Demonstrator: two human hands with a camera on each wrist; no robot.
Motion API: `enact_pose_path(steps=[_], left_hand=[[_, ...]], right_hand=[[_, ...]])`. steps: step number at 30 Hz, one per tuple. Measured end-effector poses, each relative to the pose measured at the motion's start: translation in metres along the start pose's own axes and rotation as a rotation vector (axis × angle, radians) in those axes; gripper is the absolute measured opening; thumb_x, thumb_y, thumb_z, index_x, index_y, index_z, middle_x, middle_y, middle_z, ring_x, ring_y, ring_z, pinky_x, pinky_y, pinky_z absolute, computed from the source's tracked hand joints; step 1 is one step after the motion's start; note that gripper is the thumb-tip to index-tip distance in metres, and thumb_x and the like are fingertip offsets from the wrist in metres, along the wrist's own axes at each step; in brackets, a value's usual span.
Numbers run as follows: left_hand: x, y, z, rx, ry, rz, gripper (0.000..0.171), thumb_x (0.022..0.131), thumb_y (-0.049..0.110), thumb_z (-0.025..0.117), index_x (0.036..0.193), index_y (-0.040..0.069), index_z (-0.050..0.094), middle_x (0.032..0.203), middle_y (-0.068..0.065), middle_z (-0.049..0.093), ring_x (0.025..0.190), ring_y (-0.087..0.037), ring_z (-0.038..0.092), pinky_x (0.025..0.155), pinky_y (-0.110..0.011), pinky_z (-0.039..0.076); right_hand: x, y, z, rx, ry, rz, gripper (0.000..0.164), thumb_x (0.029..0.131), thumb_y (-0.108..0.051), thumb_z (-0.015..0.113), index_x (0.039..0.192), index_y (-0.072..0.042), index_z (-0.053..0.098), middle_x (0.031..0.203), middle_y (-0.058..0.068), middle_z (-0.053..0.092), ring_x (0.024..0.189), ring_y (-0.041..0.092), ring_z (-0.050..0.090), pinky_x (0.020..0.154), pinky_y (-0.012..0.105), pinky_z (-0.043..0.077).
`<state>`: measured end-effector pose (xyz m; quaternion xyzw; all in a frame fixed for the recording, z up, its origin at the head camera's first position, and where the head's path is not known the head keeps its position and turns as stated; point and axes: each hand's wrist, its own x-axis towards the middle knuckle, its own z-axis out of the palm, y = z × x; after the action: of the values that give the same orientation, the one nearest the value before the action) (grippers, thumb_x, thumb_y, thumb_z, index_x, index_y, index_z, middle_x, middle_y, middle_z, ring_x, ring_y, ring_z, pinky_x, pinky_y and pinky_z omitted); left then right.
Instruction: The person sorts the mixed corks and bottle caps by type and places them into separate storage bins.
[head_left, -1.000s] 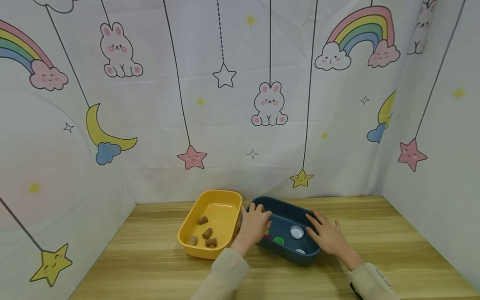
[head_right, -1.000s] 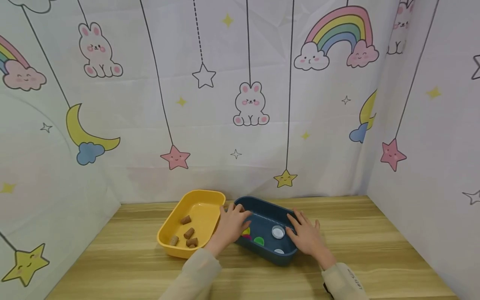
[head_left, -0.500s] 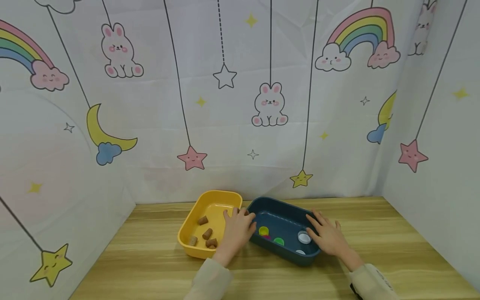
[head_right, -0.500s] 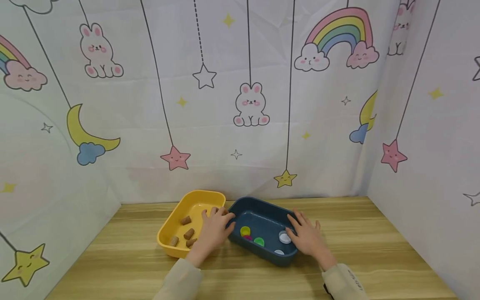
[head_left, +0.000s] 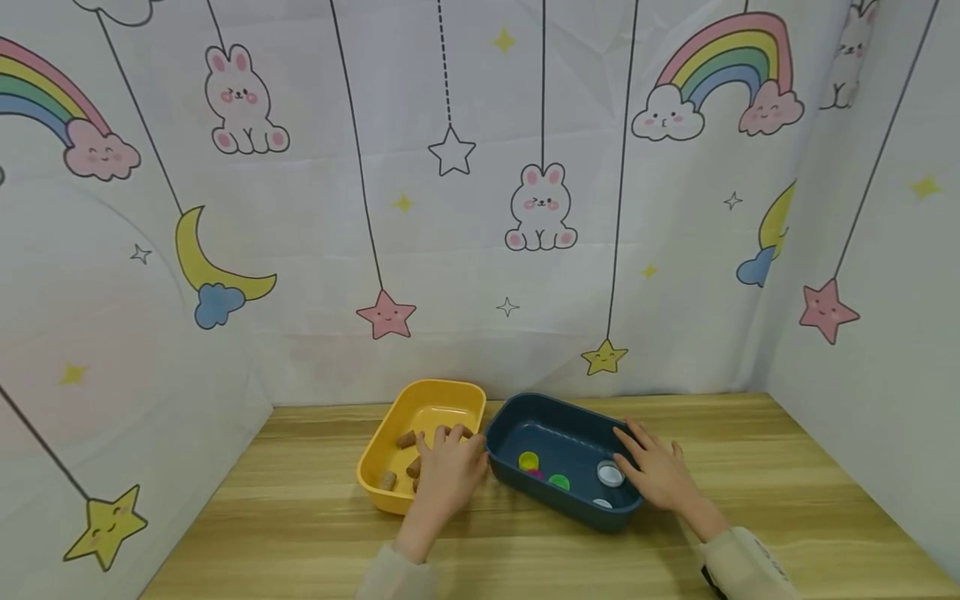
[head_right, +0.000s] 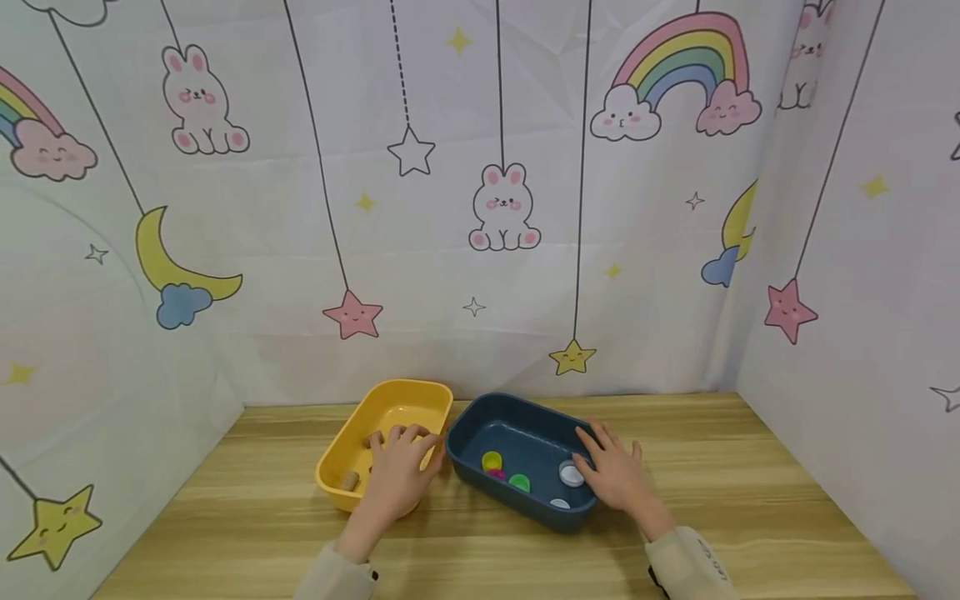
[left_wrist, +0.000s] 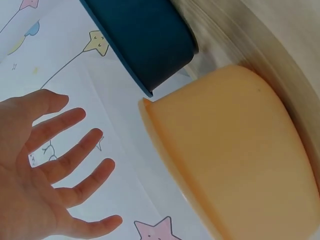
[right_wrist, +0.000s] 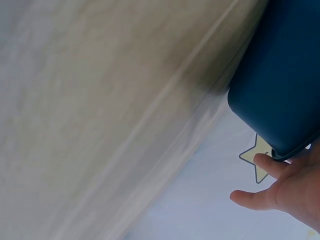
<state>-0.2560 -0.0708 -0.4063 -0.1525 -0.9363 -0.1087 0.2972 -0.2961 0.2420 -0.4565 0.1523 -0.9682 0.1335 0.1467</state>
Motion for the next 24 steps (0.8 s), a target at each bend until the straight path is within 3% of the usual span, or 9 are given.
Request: enact_pose_path(steps=[11, 20, 24], left_hand=[[-0.013, -0.004, -0.006, -0.014, 0.060, -0.050, 0.019, 0.076, 0.025, 0.067, 0.094, 0.018, 0.066, 0.094, -0.003, 0.060, 0.089, -0.029, 0.051, 0.082, -0.062, 0.032], [-0.017, 0.002, -0.005, -0.044, 0.072, -0.098, 0.029, 0.076, 0.028, 0.066, 0.102, 0.018, 0.062, 0.102, -0.005, 0.061, 0.096, -0.031, 0.052, 0.081, -0.059, 0.033], [-0.017, 0.006, -0.006, -0.051, 0.053, -0.106, 0.033, 0.077, 0.030, 0.065, 0.107, 0.018, 0.061, 0.109, -0.007, 0.059, 0.105, -0.034, 0.051, 0.085, -0.062, 0.032]], right_hand=[[0.001, 0.003, 0.001, 0.036, -0.005, 0.007, 0.049, 0.091, -0.034, 0.045, 0.134, -0.010, 0.040, 0.142, 0.017, 0.031, 0.128, 0.040, 0.032, 0.089, 0.072, 0.020], [-0.001, 0.006, -0.004, 0.205, -0.049, 0.036, 0.053, 0.092, -0.035, 0.042, 0.137, -0.010, 0.034, 0.145, 0.021, 0.023, 0.130, 0.043, 0.023, 0.086, 0.074, 0.018], [-0.002, -0.001, -0.009, 0.161, -0.040, 0.050, 0.055, 0.091, -0.039, 0.042, 0.138, -0.012, 0.033, 0.146, 0.020, 0.022, 0.131, 0.044, 0.022, 0.087, 0.074, 0.018]])
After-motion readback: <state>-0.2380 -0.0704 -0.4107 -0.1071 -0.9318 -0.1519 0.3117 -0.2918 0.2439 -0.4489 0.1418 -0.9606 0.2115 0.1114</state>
